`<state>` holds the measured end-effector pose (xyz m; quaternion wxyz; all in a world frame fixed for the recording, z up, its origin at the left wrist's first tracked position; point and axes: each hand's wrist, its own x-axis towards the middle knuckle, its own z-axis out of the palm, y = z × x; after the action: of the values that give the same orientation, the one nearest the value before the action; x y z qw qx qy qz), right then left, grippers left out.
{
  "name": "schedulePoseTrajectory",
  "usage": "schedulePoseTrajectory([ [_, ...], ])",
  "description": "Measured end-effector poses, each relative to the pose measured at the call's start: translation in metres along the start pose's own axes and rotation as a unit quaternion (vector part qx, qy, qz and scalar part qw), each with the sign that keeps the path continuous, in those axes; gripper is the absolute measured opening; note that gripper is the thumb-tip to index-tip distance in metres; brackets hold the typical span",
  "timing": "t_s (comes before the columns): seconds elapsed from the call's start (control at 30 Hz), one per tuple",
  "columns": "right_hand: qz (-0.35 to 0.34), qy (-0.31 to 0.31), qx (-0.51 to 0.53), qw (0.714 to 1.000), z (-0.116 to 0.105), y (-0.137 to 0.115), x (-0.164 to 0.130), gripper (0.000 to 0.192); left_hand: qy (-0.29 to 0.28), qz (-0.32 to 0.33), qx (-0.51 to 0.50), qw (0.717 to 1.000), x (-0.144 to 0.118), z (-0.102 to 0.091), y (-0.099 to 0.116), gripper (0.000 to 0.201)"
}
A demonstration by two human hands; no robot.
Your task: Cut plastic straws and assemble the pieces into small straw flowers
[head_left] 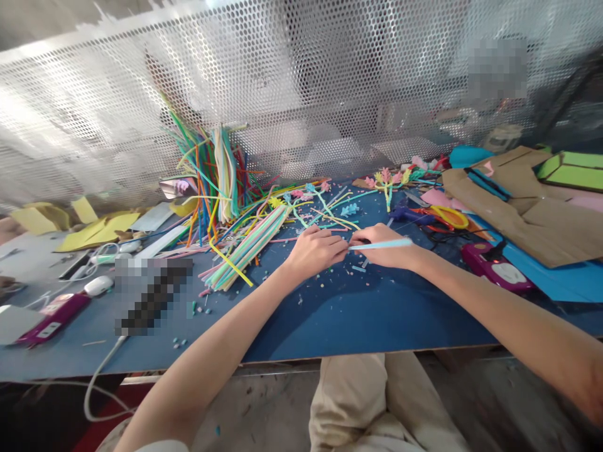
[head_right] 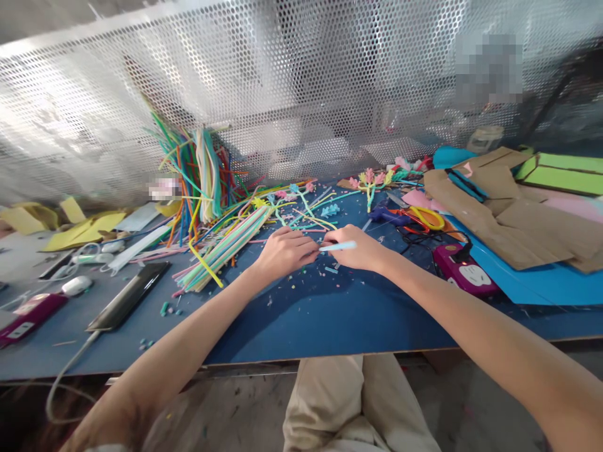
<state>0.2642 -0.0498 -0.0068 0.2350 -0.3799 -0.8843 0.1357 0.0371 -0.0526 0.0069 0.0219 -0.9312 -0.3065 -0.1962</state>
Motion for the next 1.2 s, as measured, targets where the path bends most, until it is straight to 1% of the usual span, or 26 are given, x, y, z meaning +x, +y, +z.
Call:
schedulePoseTrajectory([
  [0.1, -0.017, -0.008, 0.018, 1.000, -0.002, -0.001, 0.001, 0.025, 0.011, -0.005, 0.007, 1.000, -0.002, 0.001, 0.001, 0.027],
  [0.2, -0.022, 0.003, 0.024, 0.999, -0.002, -0.001, 0.002, 0.023, 0.027, -0.013, 0.033, 0.999, -0.004, 0.006, 0.001, 0.024],
  [0.3, -0.017, 0.013, 0.001, 1.000, -0.001, 0.001, 0.002, 0.023, 0.044, -0.047, 0.044, 0.997, -0.005, 0.012, 0.003, 0.022],
  [0.37, -0.029, 0.021, -0.021, 0.999, 0.002, 0.003, 0.002, 0.022, 0.049, -0.079, 0.036, 0.995, -0.005, 0.014, 0.005, 0.022],
  [0.47, -0.066, 0.040, -0.051, 0.996, 0.004, 0.002, 0.004, 0.022, 0.060, -0.139, -0.007, 0.988, -0.003, 0.016, 0.008, 0.021],
  [0.57, -0.101, 0.063, -0.093, 0.989, 0.002, -0.004, 0.005, 0.025, 0.064, -0.202, -0.110, 0.971, 0.000, 0.015, 0.007, 0.022],
  [0.63, -0.122, 0.080, -0.136, 0.980, -0.002, -0.008, 0.005, 0.027, 0.058, -0.237, -0.212, 0.946, 0.002, 0.014, 0.004, 0.027],
  [0.7, -0.144, 0.101, -0.179, 0.968, -0.006, -0.011, 0.003, 0.028, 0.046, -0.261, -0.322, 0.909, 0.003, 0.013, 0.001, 0.033],
  [0.8, -0.193, 0.125, -0.216, 0.949, -0.013, -0.011, -0.001, 0.028, 0.016, -0.253, -0.462, 0.850, 0.004, 0.009, -0.003, 0.038],
  [0.87, -0.229, 0.133, -0.225, 0.938, -0.016, -0.010, -0.005, 0.026, -0.014, -0.238, -0.529, 0.815, 0.003, 0.007, -0.004, 0.040],
  [0.97, -0.274, 0.145, -0.239, 0.920, -0.019, -0.009, -0.010, 0.023, -0.056, -0.244, -0.596, 0.763, 0.002, 0.005, -0.004, 0.039],
  [1.0, -0.285, 0.151, -0.245, 0.914, -0.020, -0.009, -0.012, 0.023, -0.064, -0.244, -0.610, 0.752, 0.002, 0.004, -0.003, 0.038],
  [1.03, -0.295, 0.156, -0.250, 0.909, -0.021, -0.009, -0.013, 0.022, -0.066, -0.241, -0.618, 0.745, 0.002, 0.004, -0.002, 0.038],
  [1.07, -0.301, 0.159, -0.252, 0.906, -0.021, -0.008, -0.013, 0.023, -0.065, -0.234, -0.620, 0.746, 0.002, 0.004, -0.002, 0.037],
  [1.1, -0.303, 0.160, -0.250, 0.906, -0.021, -0.008, -0.013, 0.023, -0.060, -0.227, -0.615, 0.752, 0.002, 0.004, -0.001, 0.037],
  [1.13, -0.300, 0.157, -0.245, 0.908, -0.021, -0.008, -0.013, 0.024, -0.055, -0.220, -0.604, 0.764, 0.002, 0.004, -0.001, 0.038],
  [1.2, -0.286, 0.148, -0.233, 0.918, -0.020, -0.006, -0.011, 0.025, -0.042, -0.209, -0.562, 0.799, 0.002, 0.005, -0.002, 0.039],
])
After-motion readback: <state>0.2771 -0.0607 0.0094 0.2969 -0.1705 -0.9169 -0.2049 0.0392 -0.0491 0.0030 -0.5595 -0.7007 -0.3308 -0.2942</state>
